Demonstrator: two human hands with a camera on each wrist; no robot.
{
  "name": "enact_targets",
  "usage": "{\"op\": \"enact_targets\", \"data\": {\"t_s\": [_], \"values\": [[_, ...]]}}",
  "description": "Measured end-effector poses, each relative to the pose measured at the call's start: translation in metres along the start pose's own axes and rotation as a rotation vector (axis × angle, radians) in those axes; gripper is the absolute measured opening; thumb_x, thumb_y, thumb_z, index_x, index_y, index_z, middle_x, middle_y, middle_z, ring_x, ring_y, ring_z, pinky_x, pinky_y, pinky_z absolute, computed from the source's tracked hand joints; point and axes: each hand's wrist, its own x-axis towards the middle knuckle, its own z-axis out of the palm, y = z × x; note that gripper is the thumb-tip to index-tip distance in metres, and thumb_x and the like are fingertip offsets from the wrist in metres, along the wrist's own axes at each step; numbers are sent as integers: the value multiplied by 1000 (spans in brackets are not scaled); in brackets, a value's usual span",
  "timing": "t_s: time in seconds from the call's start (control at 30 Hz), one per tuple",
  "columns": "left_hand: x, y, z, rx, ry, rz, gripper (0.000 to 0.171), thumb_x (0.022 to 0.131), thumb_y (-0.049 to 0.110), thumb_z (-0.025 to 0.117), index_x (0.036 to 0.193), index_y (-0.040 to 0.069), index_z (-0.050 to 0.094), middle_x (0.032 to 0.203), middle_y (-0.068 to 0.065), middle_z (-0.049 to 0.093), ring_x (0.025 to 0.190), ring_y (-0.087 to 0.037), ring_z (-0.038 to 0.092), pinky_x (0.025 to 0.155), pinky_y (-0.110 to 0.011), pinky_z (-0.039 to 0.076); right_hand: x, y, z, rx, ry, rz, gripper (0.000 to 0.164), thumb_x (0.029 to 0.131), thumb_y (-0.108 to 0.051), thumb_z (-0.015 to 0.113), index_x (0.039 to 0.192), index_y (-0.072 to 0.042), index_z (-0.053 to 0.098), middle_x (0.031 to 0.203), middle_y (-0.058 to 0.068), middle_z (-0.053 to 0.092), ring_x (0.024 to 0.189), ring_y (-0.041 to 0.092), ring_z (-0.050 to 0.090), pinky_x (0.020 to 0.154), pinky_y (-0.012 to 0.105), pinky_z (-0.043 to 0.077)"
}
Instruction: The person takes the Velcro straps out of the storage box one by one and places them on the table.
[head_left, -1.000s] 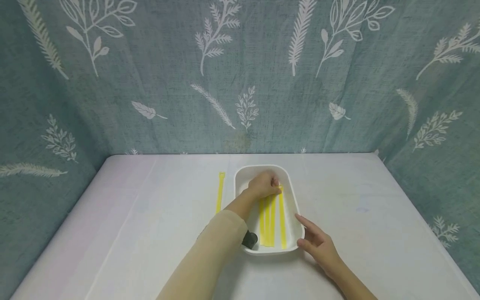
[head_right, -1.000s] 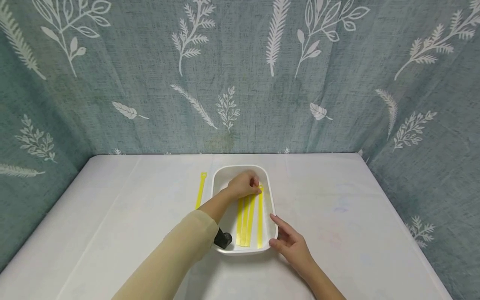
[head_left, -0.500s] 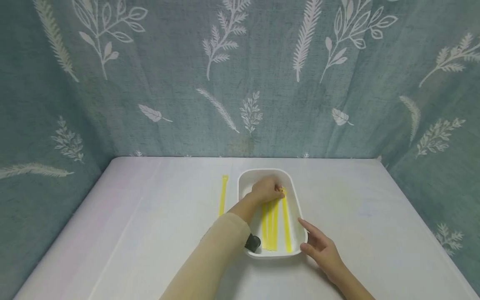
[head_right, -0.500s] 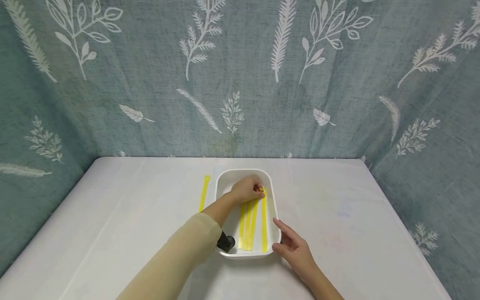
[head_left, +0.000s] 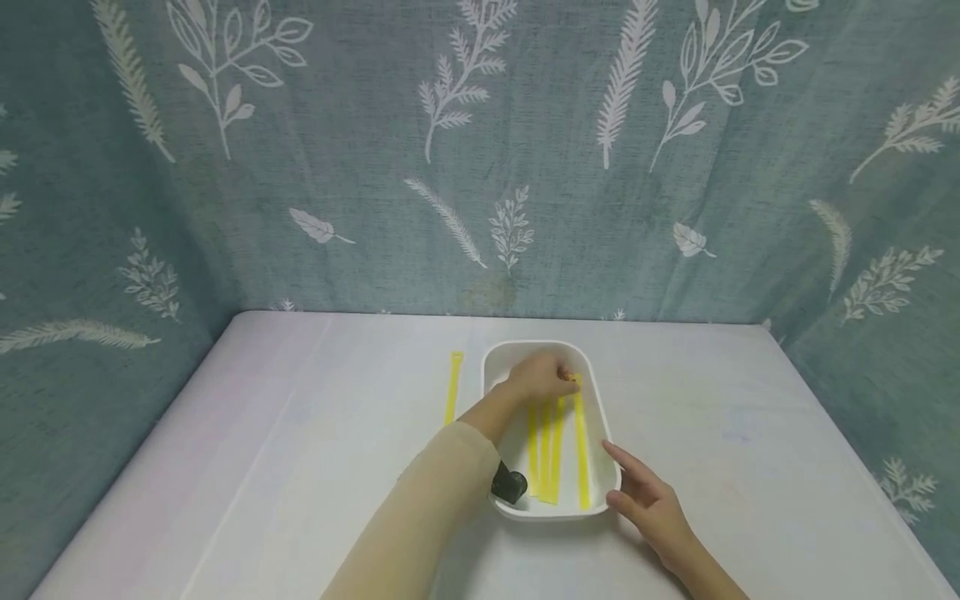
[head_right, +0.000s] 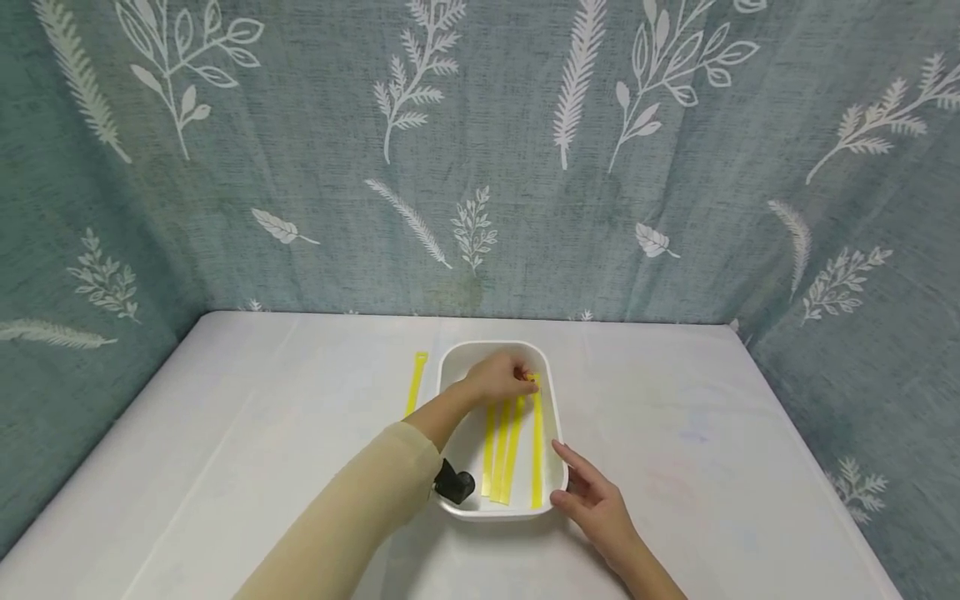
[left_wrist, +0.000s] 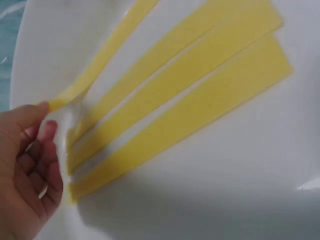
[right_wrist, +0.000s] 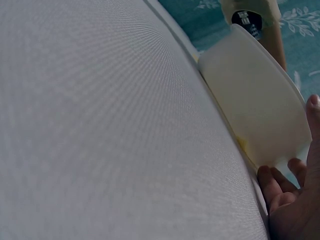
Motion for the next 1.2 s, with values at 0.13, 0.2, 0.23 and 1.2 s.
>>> {"op": "enact_targets", "data": {"t_s": [0.13,0.2,0.23,1.2], "values": [[-1,8,-8,-144,-57,100,35,85,25,69,61,15,46,56,8,42,51,-7,35,49,-18,32,-1,-2,-1,-11,7,-9,51,89,8,56,137,5,40,135,-28,42,119,-9,44,92,12,43],[-3,12,-13,-206,-98,136,34,86,21,68,61,15,46,57,5,44,52,-8,38,49,-18,33,-1,-2,-1,-16,12,-20,51,88,8,56,137,6,41,135,-27,42,120,-10,42,93,11,42],[-4,14,-15,-230,-117,150,31,86,19,68,62,13,48,58,3,48,53,-10,42,50,-18,35,-1,-2,-1,-19,13,-27,51,88,9,56,137,6,41,135,-27,43,120,-10,42,93,11,41],[-57,25,-68,-461,113,249,34,94,21,60,124,7,54,106,-7,60,91,-16,66,82,-28,55,-3,2,3,-47,27,-76,49,87,11,56,135,6,43,134,-24,46,118,-4,49,92,12,44]]}}
